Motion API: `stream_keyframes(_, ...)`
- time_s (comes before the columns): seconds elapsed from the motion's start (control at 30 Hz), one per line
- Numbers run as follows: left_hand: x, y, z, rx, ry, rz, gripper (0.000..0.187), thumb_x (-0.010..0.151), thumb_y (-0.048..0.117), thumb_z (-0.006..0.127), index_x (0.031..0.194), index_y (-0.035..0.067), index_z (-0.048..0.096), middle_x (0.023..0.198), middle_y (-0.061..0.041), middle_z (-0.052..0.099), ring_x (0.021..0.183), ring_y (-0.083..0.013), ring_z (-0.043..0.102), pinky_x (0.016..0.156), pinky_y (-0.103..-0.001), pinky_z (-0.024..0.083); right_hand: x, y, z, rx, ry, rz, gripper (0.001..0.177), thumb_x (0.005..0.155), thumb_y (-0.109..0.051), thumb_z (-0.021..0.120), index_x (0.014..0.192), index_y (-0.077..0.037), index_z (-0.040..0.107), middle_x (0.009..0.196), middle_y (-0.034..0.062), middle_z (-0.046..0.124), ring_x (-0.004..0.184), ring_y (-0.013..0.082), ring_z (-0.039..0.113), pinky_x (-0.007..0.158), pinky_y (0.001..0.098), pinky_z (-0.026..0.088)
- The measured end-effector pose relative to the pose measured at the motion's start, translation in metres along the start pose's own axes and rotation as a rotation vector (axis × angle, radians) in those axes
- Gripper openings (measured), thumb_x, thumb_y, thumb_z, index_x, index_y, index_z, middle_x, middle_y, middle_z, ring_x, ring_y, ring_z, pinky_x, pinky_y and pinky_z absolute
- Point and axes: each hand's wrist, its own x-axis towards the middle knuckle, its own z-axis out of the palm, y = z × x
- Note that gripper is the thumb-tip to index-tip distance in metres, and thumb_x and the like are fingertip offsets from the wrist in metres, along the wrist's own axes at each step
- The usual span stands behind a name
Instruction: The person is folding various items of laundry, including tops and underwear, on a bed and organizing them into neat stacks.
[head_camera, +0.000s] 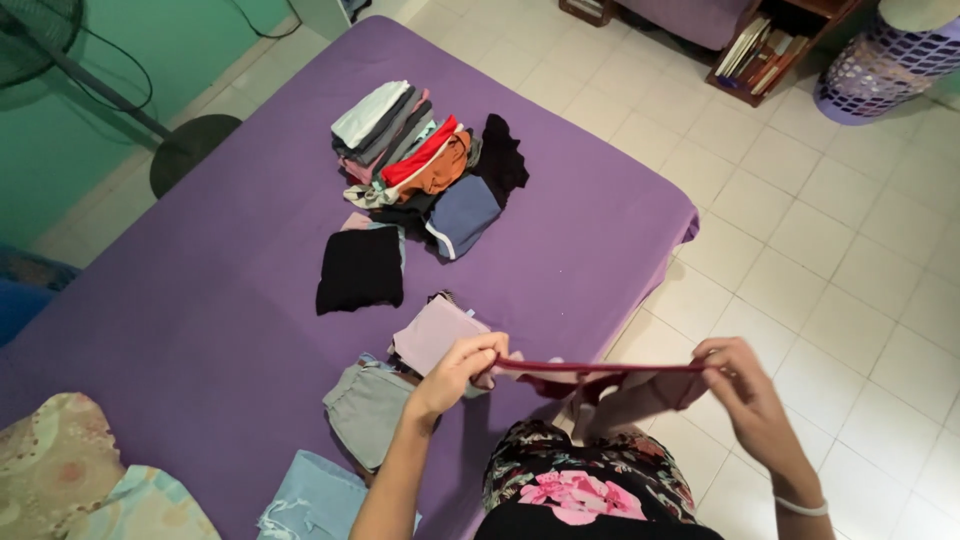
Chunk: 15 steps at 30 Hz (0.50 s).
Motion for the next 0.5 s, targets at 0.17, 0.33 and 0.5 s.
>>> stream_keyframes(0.17,0.000,0.013,0.015,0.329,0.051,0.132,0.022,0.089,0.010,0.060,0.080,0.016,0.041,0.069,0.007,0.037,0.060,-0.0060,0.032,0.056,-0.022,0.027,0.015,-0.047,0.010,-0.281,0.260,0.125,0.017,0.100,-0.011,0.041,0.097,0.000,0.053,0.088,0.0139,0.064,0.073,0.0230,0.066,0.073,0.0314,0.053)
stream_keyframes(0.33,0.016,0.004,0.010,0.649,0.298,0.459,0.015,0.077,-0.010,0.039,0.077,0.005,0.042,0.079,-0.007,0.044,0.076,-0.0221,0.042,0.069,-0.032,0.036,0.014,-0.022,0.012,-0.410,0.317,0.159,0.018,0.103,-0.018,0.039,0.095,-0.005,0.048,0.075,0.0080,0.056,0.067,0.0190,0.052,0.065,0.0304,0.040)
stream_keyframes(0.5,0.025,0.000,0.007,0.902,0.488,0.727,0.026,0.067,-0.019,0.041,0.084,-0.001,0.049,0.083,-0.010,0.043,0.074,-0.0243,0.045,0.064,-0.033,0.041,0.007,-0.006,0.012,-0.435,0.290,0.023,0.016,0.101,-0.021,0.043,0.094,-0.009,0.050,0.080,0.0044,0.048,0.068,0.0169,0.045,0.067,0.0292,0.037)
